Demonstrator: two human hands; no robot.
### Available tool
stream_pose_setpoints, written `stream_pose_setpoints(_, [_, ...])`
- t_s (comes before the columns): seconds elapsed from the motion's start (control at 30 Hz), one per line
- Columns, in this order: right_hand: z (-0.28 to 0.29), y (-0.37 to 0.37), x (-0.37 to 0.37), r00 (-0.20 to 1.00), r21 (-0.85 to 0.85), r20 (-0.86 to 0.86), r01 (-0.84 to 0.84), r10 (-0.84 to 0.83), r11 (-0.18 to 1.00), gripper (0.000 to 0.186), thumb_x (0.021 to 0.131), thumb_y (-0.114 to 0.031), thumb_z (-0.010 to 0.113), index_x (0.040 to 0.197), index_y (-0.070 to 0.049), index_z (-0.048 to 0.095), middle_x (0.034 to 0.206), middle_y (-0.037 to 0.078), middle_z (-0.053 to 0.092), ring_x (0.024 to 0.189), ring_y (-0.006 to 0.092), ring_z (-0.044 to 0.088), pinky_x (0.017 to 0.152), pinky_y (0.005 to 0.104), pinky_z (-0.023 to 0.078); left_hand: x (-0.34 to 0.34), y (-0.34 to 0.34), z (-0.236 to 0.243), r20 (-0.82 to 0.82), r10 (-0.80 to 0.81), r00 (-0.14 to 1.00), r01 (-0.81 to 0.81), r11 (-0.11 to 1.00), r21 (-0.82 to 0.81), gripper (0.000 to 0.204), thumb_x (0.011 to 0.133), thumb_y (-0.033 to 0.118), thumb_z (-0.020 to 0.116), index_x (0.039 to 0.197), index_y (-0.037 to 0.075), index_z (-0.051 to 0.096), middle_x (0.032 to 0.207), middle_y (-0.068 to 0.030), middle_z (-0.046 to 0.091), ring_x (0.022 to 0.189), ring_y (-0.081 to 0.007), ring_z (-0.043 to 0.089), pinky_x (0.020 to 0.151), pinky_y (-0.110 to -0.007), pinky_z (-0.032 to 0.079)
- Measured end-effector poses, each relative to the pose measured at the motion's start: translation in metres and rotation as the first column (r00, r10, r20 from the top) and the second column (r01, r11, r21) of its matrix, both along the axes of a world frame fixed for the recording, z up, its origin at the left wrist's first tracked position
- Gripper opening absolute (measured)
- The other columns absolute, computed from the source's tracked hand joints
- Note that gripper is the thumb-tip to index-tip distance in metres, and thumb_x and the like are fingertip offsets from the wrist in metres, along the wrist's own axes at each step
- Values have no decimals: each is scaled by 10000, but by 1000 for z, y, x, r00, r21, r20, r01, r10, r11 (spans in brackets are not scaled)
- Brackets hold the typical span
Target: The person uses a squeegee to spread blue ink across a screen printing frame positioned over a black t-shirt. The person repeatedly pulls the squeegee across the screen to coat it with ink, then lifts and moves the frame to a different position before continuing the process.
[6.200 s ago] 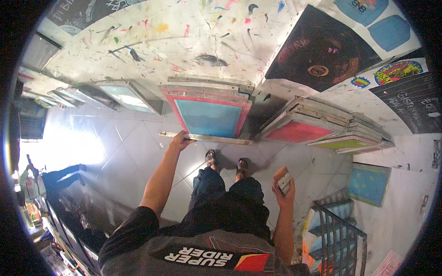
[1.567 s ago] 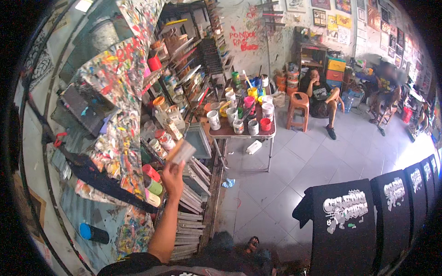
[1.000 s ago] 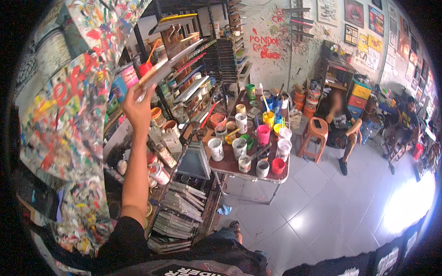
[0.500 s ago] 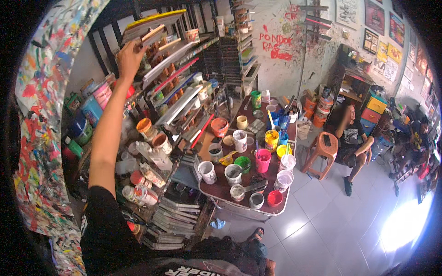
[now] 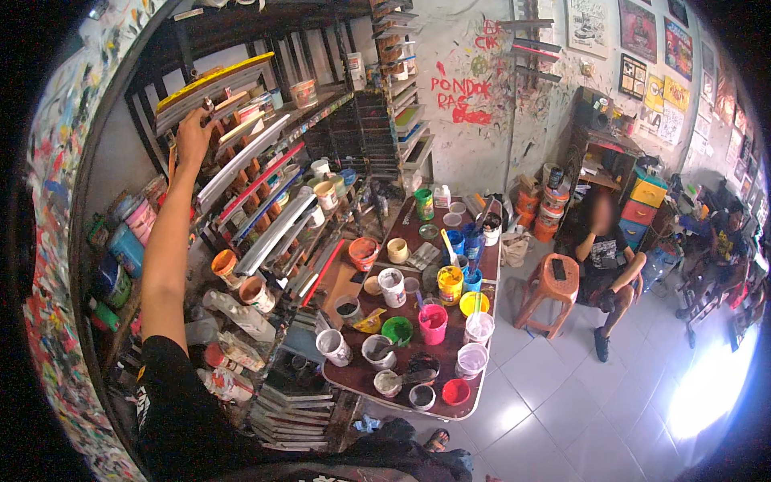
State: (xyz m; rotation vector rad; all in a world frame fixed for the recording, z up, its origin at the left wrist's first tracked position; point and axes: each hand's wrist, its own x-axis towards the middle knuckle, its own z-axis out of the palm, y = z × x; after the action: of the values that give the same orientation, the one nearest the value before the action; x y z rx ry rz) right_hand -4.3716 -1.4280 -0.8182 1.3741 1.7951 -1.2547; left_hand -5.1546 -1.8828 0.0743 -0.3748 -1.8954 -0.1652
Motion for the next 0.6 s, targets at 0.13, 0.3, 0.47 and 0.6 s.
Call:
stream_pose_setpoints(0.13, [-13, 22, 26, 999, 56, -12, 38, -38, 998, 589, 915, -390, 704, 1413, -116, 550, 1010, 38, 737, 949, 224, 683, 792, 452, 547, -31, 20, -13, 41, -39, 998, 36, 996, 78, 278, 900, 238, 781, 1094, 45, 728, 1125, -153, 704, 1057, -396, 664, 892, -482, 535])
stream_pose_setpoints(0.3, [18, -53, -63, 940, -173, -43, 327, -339, 929, 515, 953, -462, 655, 1240, -39, 592, 973, 116, 744, 849, 206, 690, 755, 433, 552, -39, -30, 0, -39, -11, 999, 9, 999, -37, 285, 925, 297, 739, 1080, 61, 774, 1080, -163, 719, 1024, -397, 676, 881, -465, 534])
stream_pose_setpoints(0.47, [-33, -46, -19, 985, 289, -172, 69, -19, 955, 470, 972, -429, 578, 925, 6, 753, 764, 129, 740, 620, 220, 713, 606, 360, 575, -83, 1, -22, 111, -96, 989, 103, 993, -62, 338, 922, 277, 739, 1122, 5, 759, 1053, -240, 736, 975, -413, 706, 873, -470, 537])
stream_pose_setpoints(0.6, [10, -85, -42, 962, 41, -43, 272, -270, 961, 521, 908, -493, 617, 927, 2, 777, 789, 172, 751, 810, 307, 751, 828, 431, 580, -94, -77, 34, 341, 26, 940, 37, 983, -179, 512, 944, 324, 730, 1280, -59, 671, 1164, -297, 705, 1088, -423, 680, 968, -450, 512])
